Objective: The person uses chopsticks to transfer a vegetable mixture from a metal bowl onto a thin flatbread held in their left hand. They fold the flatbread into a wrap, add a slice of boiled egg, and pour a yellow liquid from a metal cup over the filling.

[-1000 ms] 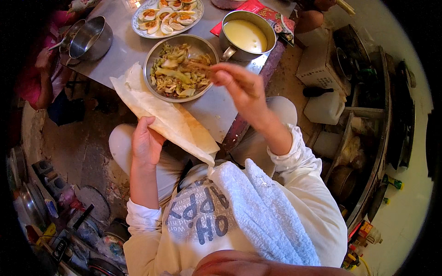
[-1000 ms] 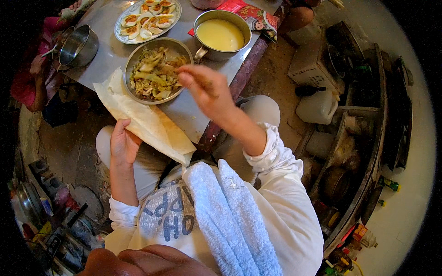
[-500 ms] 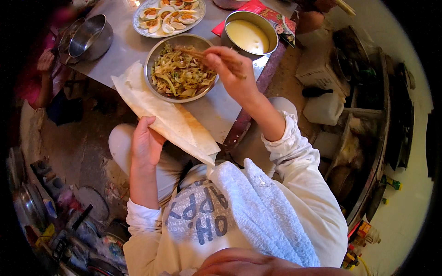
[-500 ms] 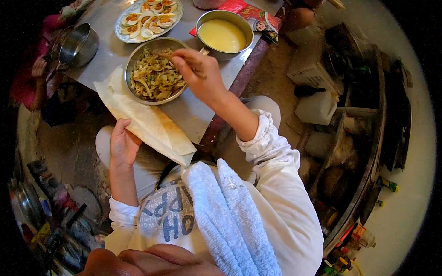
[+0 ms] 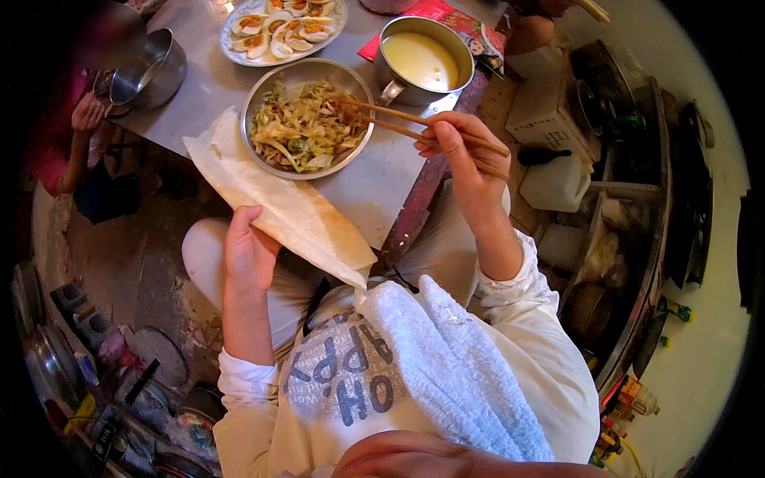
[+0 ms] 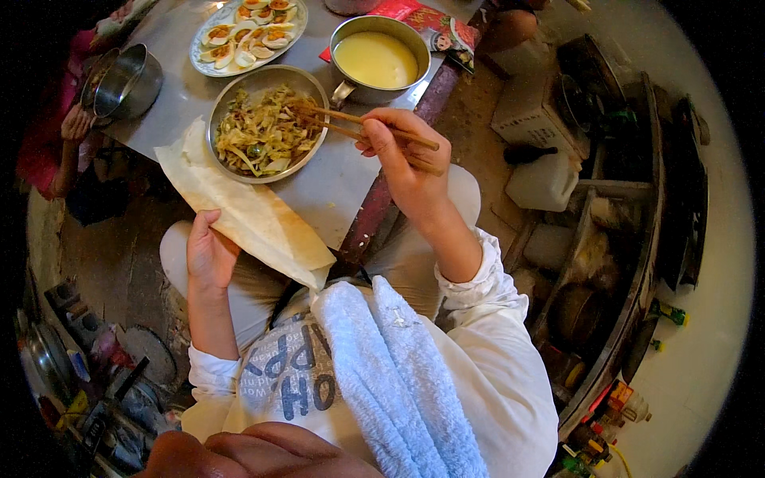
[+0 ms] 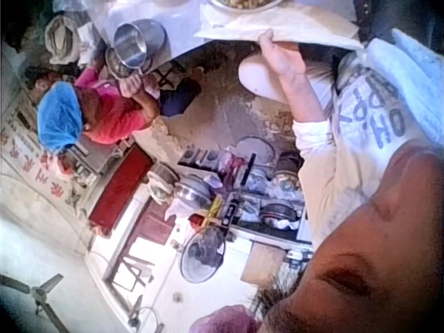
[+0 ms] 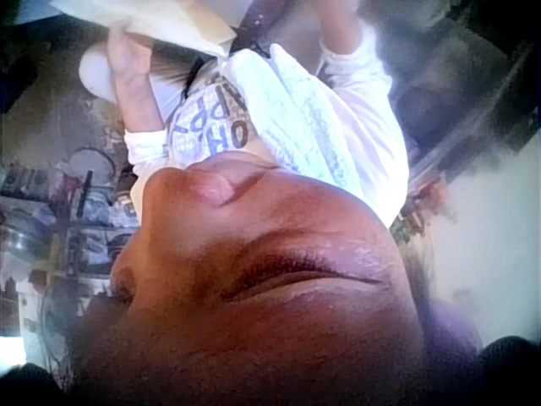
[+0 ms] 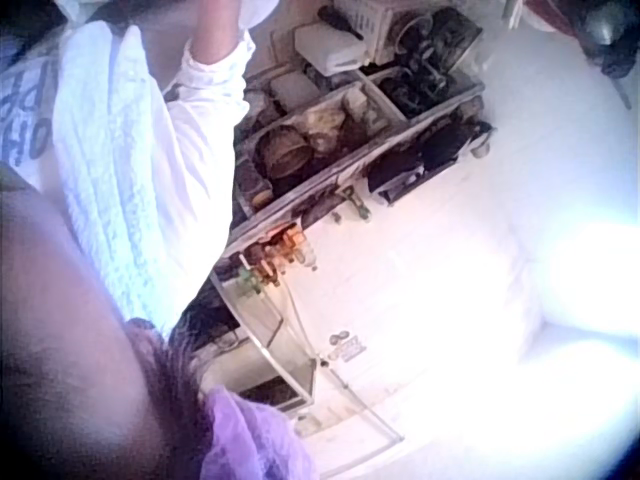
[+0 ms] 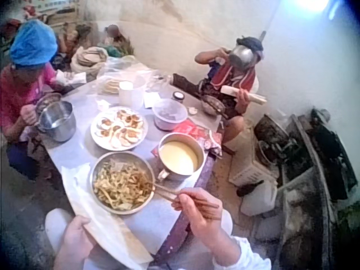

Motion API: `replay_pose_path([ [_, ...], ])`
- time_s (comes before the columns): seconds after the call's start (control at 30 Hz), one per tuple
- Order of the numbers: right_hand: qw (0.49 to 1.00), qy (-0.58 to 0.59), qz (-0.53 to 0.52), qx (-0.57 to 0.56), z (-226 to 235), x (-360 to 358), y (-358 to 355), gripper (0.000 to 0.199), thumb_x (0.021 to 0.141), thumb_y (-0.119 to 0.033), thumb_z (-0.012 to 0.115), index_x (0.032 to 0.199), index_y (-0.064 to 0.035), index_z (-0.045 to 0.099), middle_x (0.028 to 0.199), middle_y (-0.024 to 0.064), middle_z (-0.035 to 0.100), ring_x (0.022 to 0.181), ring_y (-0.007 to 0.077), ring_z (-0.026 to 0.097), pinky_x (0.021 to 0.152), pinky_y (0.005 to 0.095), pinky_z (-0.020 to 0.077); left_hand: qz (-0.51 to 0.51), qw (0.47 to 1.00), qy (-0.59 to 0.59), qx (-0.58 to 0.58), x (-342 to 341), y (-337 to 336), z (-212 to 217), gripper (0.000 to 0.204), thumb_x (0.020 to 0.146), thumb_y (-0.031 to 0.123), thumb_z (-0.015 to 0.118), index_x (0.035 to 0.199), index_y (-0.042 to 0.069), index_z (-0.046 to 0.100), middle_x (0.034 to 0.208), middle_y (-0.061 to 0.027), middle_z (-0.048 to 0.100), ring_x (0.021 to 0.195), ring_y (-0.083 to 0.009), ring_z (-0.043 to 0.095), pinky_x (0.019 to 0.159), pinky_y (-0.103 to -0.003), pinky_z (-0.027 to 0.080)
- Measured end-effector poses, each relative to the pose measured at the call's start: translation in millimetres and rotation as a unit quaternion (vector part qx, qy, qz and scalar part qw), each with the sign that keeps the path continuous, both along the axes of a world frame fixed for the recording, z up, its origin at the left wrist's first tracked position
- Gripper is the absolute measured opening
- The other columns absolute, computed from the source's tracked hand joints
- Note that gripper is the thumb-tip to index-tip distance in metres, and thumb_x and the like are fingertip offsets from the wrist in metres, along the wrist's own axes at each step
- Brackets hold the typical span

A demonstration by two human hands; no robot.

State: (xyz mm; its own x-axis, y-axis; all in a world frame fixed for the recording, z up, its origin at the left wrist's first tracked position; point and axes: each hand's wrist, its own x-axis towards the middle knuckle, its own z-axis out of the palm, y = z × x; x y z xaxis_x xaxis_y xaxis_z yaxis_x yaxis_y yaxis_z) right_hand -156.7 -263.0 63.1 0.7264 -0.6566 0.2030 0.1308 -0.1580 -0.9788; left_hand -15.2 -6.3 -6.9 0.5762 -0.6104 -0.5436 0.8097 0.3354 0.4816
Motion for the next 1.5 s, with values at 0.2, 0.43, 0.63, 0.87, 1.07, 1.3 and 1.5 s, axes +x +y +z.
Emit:
replay_pose_path([
  [0.2,0.999,0.011,0.014,0.03,-7,3,0,0.014,0.096,-0.008,0.058,0.102,0.005,0.061,0.086,0.0098,0.066,0.073,0.0161,0.068,0.064,0.0261,0.057,0.003,1.0,-0.004,0.01,-1,-1,6,0.05,0.092,0.014,0.05,0.139,0.0,0.04,0.137,-0.0121,0.052,0.127,-0.0266,0.05,0.109,-0.042,0.038],
  [0.43,0.999,0.012,0.018,0.034,-17,7,-1,0.013,0.096,-0.007,0.058,0.102,0.0043,0.06,0.085,0.0092,0.065,0.071,0.0156,0.068,0.061,0.0247,0.0564,-0.001,1.0,0.002,0.009,0,0,4,0.049,0.093,0.014,0.048,0.139,0.001,0.039,0.138,-0.0124,0.051,0.128,-0.0268,0.049,0.11,-0.042,0.037],
  [0.63,0.999,0.009,0.019,0.04,-19,10,0,0.013,0.096,-0.008,0.058,0.101,0.0042,0.06,0.085,0.0085,0.064,0.07,0.0145,0.067,0.06,0.0249,0.0561,-0.002,1.0,-0.002,0.016,0,-1,7,0.051,0.093,0.015,0.047,0.14,0.001,0.037,0.14,-0.0128,0.049,0.13,-0.0273,0.047,0.111,-0.043,0.036],
  [0.87,0.998,-0.025,-0.008,0.061,-16,5,-1,0.014,0.096,-0.009,0.058,0.101,0.0042,0.059,0.082,0.008,0.064,0.068,0.0143,0.066,0.059,0.0252,0.0555,-0.005,1.0,-0.004,0.017,0,-1,7,0.051,0.094,0.017,0.047,0.141,0.001,0.037,0.14,-0.0126,0.049,0.13,-0.0269,0.047,0.111,-0.043,0.036],
  [1.07,0.998,-0.018,-0.006,0.065,-7,3,0,0.015,0.096,-0.01,0.059,0.102,0.004,0.059,0.081,0.0073,0.063,0.068,0.0145,0.066,0.059,0.0251,0.0556,-0.009,1.0,0.001,0.016,1,1,3,0.05,0.094,0.017,0.046,0.14,0.001,0.037,0.139,-0.0124,0.05,0.129,-0.0268,0.048,0.111,-0.042,0.036],
  [1.3,0.999,-0.001,0.014,0.039,-21,11,-2,0.015,0.096,-0.01,0.059,0.101,0.004,0.06,0.082,0.0073,0.064,0.068,0.0144,0.066,0.059,0.0249,0.0556,-0.009,1.0,0.003,0.008,2,0,4,0.05,0.093,0.018,0.045,0.14,0.001,0.038,0.139,-0.0124,0.051,0.129,-0.027,0.048,0.11,-0.042,0.036],
  [1.5,0.998,-0.018,-0.03,0.06,5,-4,-1,0.014,0.095,-0.009,0.058,0.1,0.0044,0.059,0.084,0.012,0.064,0.066,0.0211,0.068,0.059,0.0306,0.0575,-0.007,1.0,0.003,0.019,1,0,4,0.049,0.093,0.018,0.046,0.138,0.001,0.04,0.137,-0.0119,0.053,0.128,-0.0267,0.05,0.11,-0.042,0.037],
])
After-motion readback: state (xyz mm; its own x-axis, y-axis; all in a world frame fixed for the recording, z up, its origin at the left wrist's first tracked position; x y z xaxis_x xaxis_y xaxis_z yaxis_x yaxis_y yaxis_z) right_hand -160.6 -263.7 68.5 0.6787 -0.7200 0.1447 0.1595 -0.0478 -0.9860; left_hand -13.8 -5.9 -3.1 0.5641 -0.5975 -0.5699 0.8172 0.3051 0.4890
